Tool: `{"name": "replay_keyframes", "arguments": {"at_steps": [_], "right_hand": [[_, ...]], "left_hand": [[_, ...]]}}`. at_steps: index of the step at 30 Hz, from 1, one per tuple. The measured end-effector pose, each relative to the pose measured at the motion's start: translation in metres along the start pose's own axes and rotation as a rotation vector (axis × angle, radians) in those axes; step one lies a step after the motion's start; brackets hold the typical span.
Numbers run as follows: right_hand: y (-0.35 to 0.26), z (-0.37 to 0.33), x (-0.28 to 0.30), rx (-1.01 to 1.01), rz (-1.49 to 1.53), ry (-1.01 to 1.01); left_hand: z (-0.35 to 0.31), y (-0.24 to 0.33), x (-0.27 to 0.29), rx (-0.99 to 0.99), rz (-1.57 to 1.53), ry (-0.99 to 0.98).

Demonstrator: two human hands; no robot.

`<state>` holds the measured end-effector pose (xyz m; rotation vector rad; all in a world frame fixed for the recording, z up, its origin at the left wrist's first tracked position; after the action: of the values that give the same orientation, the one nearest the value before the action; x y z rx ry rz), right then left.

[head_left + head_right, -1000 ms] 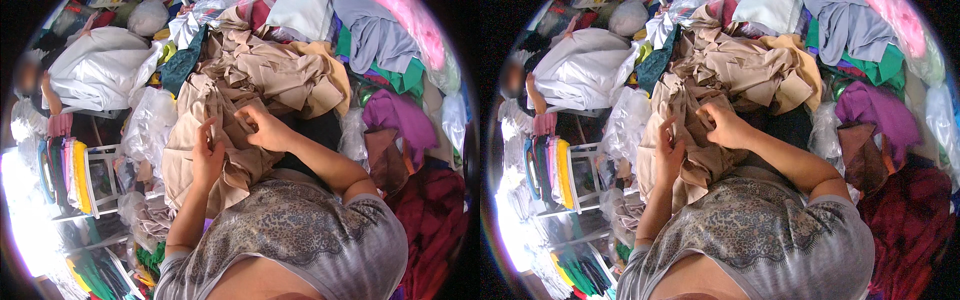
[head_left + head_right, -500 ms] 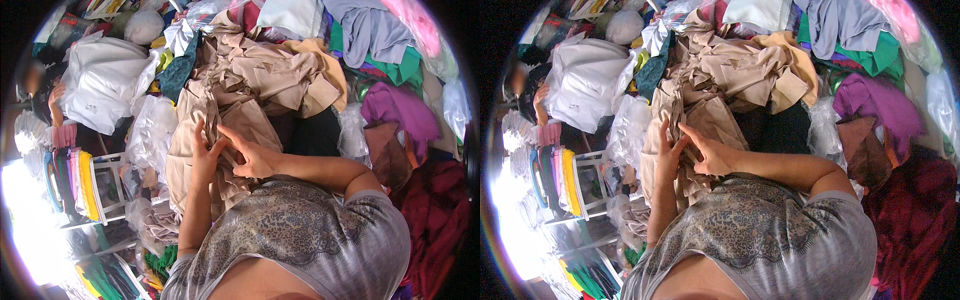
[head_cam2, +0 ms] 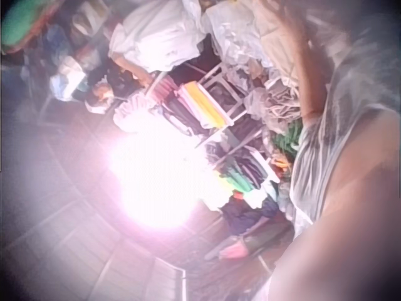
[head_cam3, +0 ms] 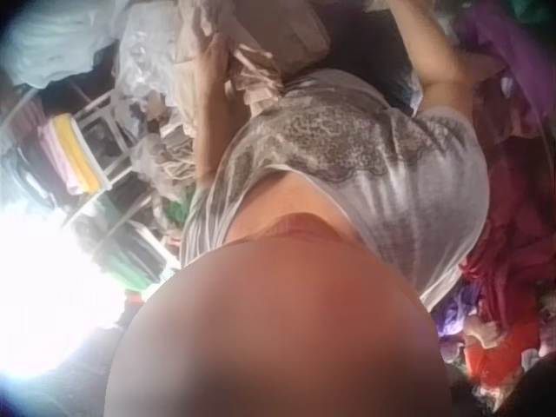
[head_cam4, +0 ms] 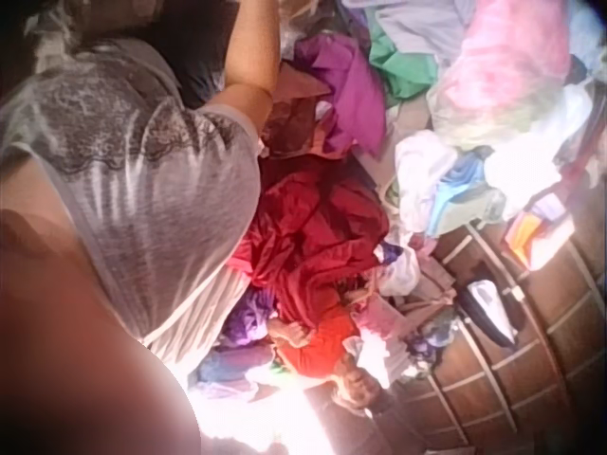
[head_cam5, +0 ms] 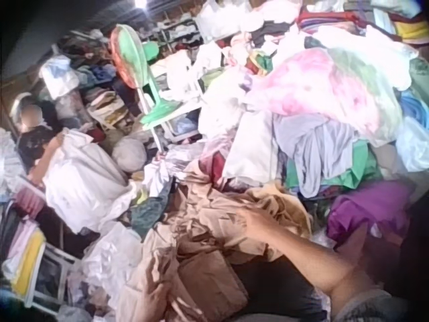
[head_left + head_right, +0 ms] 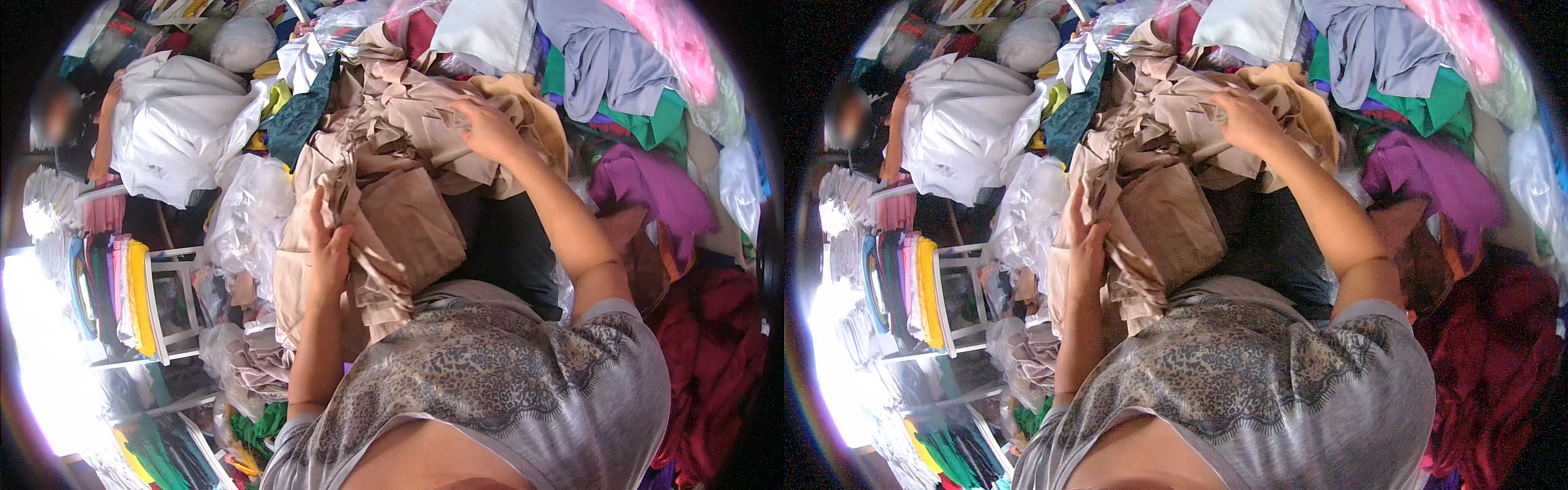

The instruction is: The person repeatedly picks up beige fabric pieces, unfolds them, and folds them by hand. The folded pieces are placed into a growing stack on the lap. The person handles the fabric one at a time throughout the clip.

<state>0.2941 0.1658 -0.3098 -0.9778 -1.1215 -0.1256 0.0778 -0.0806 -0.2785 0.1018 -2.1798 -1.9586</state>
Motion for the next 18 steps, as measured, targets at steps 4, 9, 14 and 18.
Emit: {"name": "replay_keyframes", "arguments": {"at_steps": [4, 9, 14, 18], "right_hand": [[0.008, 0.023, -0.029, -0.085, -0.235, -0.288], [0.004, 0.026, -0.009, -0.095, -0.265, -0.225], [-0.003, 0.017, 0.046, -0.141, -0.229, -0.038], [-0.022, 0.013, 0.1, -0.024, -0.126, 0.084]], "left_hand": [[0.0, 0.006, 0.002, -0.02, 0.015, 0.02], [-0.014, 0.025, 0.036, -0.014, -0.069, 0.075], [-0.011, 0.019, 0.032, -0.059, -0.129, 0.029], [-0.005, -0.025, -0.024, 0.245, -0.199, -0.31]]}}
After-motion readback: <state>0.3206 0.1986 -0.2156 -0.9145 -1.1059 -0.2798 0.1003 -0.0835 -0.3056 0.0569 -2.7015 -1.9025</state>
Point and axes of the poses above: each hand's wrist, its own z-axis towards the middle knuckle, its own x-axis out of the back of the hand, y = z × x, the point moved 9 cm from there along z, towards the middle knuckle, and after that the axes turned 15 degrees about -y, right-handed, at the moved point
